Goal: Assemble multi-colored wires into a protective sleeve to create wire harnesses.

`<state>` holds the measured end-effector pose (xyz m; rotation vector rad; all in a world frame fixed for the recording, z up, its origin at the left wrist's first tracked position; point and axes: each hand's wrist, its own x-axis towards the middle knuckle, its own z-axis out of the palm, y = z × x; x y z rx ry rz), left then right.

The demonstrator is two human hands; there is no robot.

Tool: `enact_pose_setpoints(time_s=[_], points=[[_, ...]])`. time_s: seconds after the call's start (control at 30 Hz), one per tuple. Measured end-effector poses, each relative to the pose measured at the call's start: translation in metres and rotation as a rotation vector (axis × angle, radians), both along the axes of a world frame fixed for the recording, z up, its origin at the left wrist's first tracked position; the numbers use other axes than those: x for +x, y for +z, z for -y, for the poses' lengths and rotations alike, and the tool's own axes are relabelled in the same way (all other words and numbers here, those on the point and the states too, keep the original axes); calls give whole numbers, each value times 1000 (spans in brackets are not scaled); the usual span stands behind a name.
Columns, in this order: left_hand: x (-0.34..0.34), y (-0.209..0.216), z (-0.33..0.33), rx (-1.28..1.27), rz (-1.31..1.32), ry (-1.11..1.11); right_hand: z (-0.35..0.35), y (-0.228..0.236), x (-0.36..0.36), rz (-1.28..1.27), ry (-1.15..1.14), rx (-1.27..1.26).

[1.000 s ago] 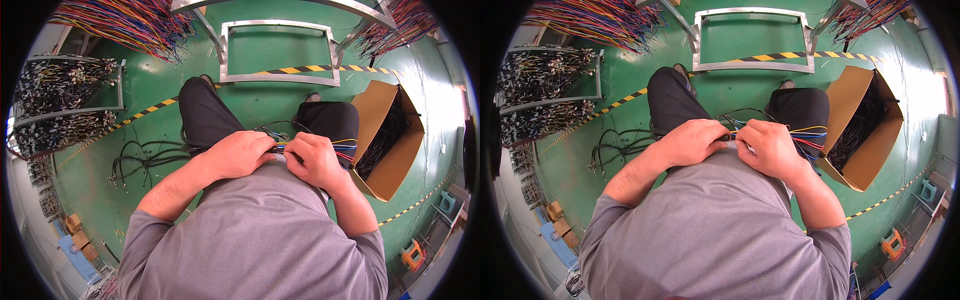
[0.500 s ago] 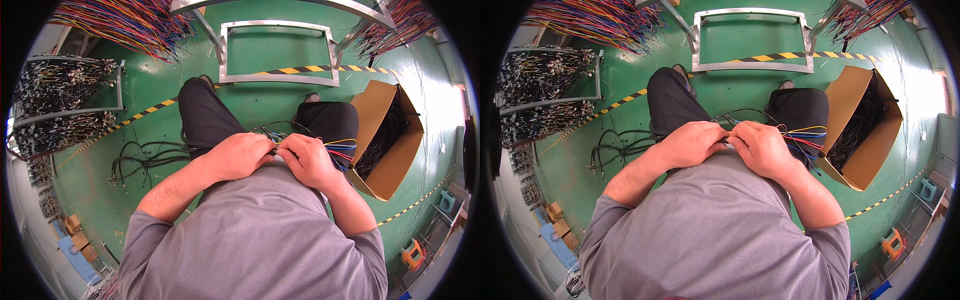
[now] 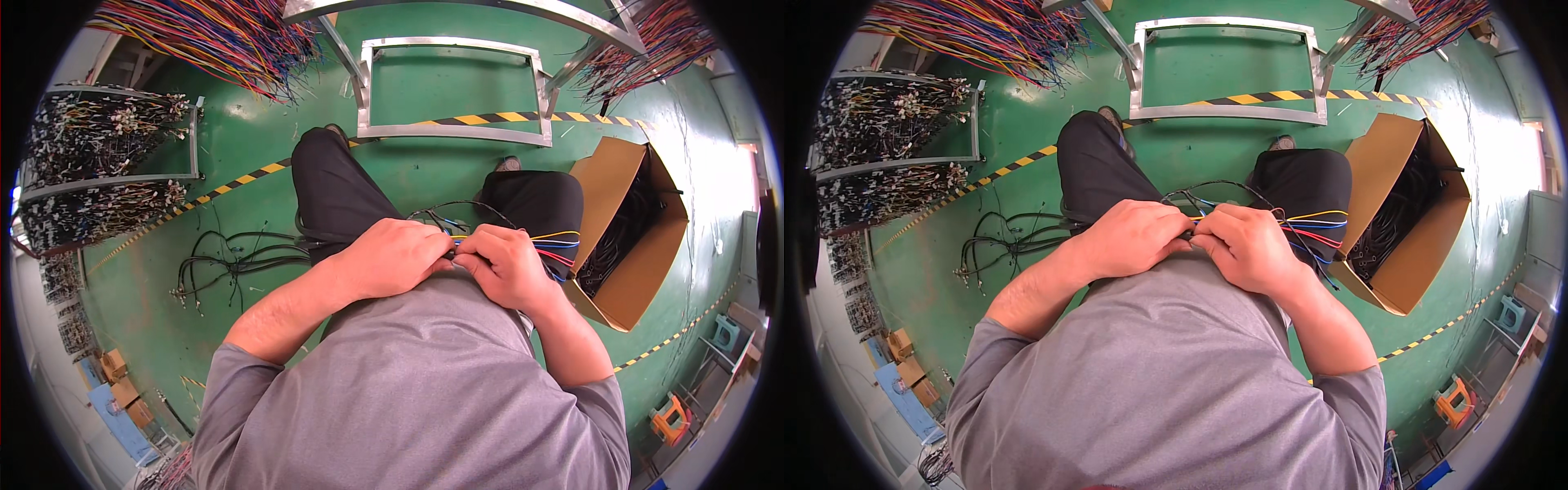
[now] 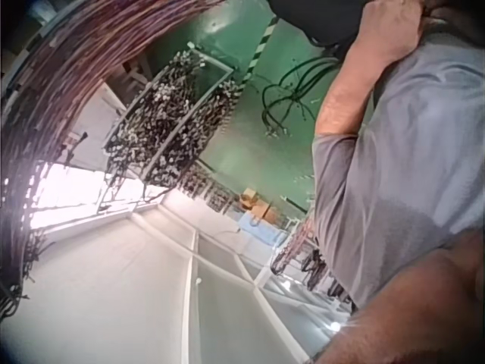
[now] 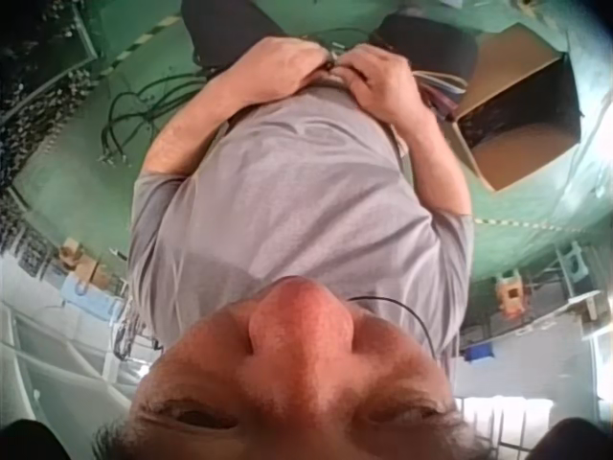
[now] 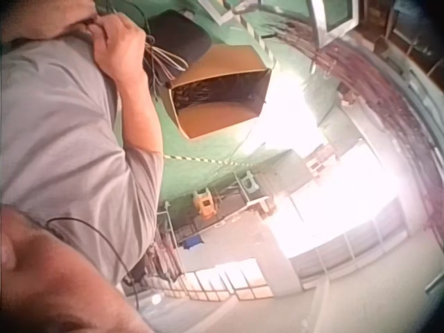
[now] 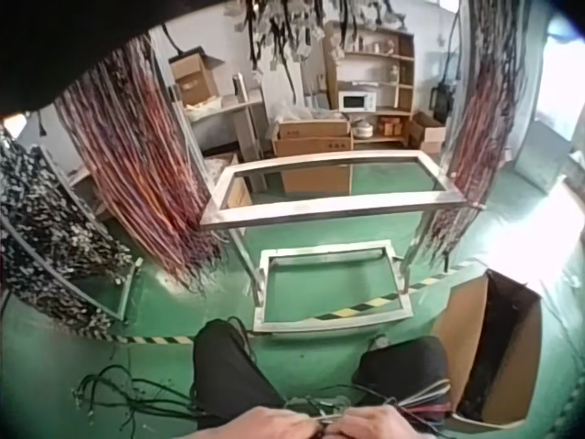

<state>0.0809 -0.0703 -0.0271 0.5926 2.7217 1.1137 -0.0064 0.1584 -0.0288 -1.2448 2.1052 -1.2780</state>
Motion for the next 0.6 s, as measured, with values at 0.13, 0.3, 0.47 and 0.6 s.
enact_pose_setpoints(time_s=[0.13, 0.3, 0.47, 0.6], points=[[1, 0, 7, -69, 79, 18, -2, 6, -4, 117, -14, 9], [1, -1, 4, -91, 105, 49, -10, 1, -7, 8, -65, -14], [-4, -3, 1, -73, 156, 22, 10, 0, 1, -27, -84, -61], [2, -9, 7, -44, 142, 62, 5, 2, -7, 179, -89, 74]])
